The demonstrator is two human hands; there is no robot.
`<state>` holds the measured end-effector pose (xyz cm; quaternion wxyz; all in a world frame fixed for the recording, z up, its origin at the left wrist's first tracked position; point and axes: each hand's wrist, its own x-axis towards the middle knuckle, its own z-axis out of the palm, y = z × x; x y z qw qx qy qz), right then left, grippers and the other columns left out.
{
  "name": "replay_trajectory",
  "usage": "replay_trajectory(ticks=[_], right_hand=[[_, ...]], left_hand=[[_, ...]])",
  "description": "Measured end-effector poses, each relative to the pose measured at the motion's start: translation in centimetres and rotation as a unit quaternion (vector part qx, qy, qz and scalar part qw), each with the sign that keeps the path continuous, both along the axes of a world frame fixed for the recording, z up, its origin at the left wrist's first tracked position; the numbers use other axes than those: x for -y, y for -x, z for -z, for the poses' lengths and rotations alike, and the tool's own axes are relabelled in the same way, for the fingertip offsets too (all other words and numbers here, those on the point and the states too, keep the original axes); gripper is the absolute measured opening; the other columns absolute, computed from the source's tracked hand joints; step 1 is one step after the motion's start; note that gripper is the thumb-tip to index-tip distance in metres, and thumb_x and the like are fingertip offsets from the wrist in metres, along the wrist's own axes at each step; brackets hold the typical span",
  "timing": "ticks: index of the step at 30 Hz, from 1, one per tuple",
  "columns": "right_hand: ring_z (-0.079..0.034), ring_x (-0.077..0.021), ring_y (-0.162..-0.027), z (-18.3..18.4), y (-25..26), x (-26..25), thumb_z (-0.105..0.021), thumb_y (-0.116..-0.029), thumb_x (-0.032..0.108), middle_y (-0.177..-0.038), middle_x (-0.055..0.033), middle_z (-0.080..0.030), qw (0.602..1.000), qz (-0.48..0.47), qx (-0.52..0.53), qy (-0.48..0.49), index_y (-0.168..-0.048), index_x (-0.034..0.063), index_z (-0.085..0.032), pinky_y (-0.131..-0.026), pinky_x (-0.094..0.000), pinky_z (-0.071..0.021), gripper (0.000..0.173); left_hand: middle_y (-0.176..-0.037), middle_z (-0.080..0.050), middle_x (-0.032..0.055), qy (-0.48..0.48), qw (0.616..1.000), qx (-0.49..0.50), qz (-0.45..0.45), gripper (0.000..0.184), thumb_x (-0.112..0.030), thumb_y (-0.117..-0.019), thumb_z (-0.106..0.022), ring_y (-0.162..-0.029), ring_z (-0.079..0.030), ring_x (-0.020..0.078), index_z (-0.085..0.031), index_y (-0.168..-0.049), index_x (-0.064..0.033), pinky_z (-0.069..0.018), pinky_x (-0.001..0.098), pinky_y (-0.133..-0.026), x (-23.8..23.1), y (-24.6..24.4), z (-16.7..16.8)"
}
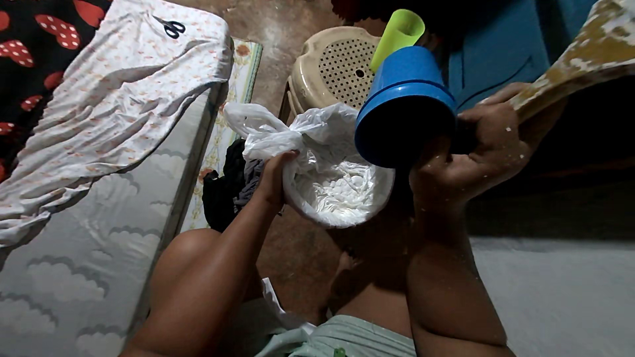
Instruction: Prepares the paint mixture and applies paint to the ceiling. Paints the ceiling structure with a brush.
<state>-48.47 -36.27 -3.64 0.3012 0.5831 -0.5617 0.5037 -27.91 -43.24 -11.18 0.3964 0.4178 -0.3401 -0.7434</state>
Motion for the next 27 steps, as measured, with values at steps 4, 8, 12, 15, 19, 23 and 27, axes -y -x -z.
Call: replay_trajectory(ticks=[4,8,12,15,19,23,27], right_hand=[[-0.062,-0.0208,-0.087,0.1,-0.1,0.0,-0.065,-0.0911,0.016,-0.078,-0.0156,-0.060,1.000,0.004,0.005,0.002,-0.074,-0.0003,-0.058,-0.086,-0.0335,-0.0491,0.025],[-0.062,-0.0201,-0.087,0.0,-0.2,0.0,-0.064,-0.0922,0.016,-0.081,-0.0168,-0.060,1.000,0.004,0.004,0.002,-0.075,-0.0008,-0.057,-0.085,-0.0319,-0.0499,0.025],[-0.061,-0.0177,-0.085,0.1,-0.1,-0.1,-0.063,-0.0920,0.016,-0.080,-0.0147,-0.059,1.000,0.010,0.000,0.002,-0.075,-0.0002,-0.057,-0.080,-0.0297,-0.0485,0.024],[-0.062,-0.0200,-0.086,0.1,0.0,0.0,-0.063,-0.0906,0.014,-0.081,-0.0164,-0.060,1.000,0.009,-0.004,0.007,-0.075,-0.0009,-0.058,-0.083,-0.0306,-0.0495,0.022],[-0.060,-0.0222,-0.093,0.0,0.1,-0.1,-0.062,-0.0928,0.016,-0.087,-0.0193,-0.060,1.000,0.003,-0.008,-0.011,-0.078,-0.0011,-0.059,-0.088,-0.0321,-0.0474,0.023],[-0.060,-0.0189,-0.083,-1.4,0.3,0.3,-0.060,-0.0897,0.012,-0.080,-0.0151,-0.062,0.995,0.035,0.049,-0.078,-0.078,-0.0011,-0.063,-0.077,-0.0308,-0.0470,0.018],[-0.053,-0.0107,-0.081,-4.5,1.4,1.9,-0.060,-0.0941,0.018,-0.087,-0.0072,-0.056,0.937,0.073,0.234,-0.248,-0.087,0.0006,-0.064,-0.074,-0.0299,-0.0456,0.019]], left_hand=[[-0.083,-0.068,-0.0045,0.014,1.000,-0.006,0.000,0.014,-0.018,-0.0989,-0.046,-0.077,-0.068,0.0040,-0.060,-0.101,-0.0146,-0.0586,0.0252,-0.071,0.0,0.0,0.1],[-0.082,-0.067,-0.0053,0.019,1.000,0.006,-0.001,0.015,-0.017,-0.1004,-0.045,-0.076,-0.067,0.0029,-0.060,-0.099,-0.0150,-0.0578,0.0236,-0.070,0.0,0.0,0.0],[-0.084,-0.067,-0.0044,0.017,1.000,0.012,-0.001,0.015,-0.017,-0.1006,-0.045,-0.077,-0.067,0.0036,-0.060,-0.101,-0.0140,-0.0578,0.0245,-0.071,0.0,0.0,0.0],[-0.084,-0.067,-0.0043,0.019,1.000,0.019,0.004,0.015,-0.019,-0.1003,-0.046,-0.078,-0.067,0.0039,-0.060,-0.102,-0.0142,-0.0579,0.0250,-0.071,0.0,0.0,-0.1],[-0.084,-0.067,-0.0044,0.012,1.000,0.017,0.015,0.017,-0.019,-0.1019,-0.044,-0.077,-0.067,0.0040,-0.060,-0.102,-0.0140,-0.0582,0.0252,-0.071,0.0,-0.1,-0.1],[-0.088,-0.067,0.0018,-0.020,0.998,0.055,0.038,0.020,-0.022,-0.1001,-0.052,-0.079,-0.066,0.0097,-0.061,-0.110,-0.0075,-0.0581,0.0308,-0.073,0.3,-0.2,0.4],[-0.094,-0.067,0.0046,-0.032,0.992,0.085,0.093,0.027,-0.029,-0.1021,-0.055,-0.082,-0.065,0.0120,-0.063,-0.115,-0.0064,-0.0566,0.0334,-0.074,0.1,-0.7,0.6]])
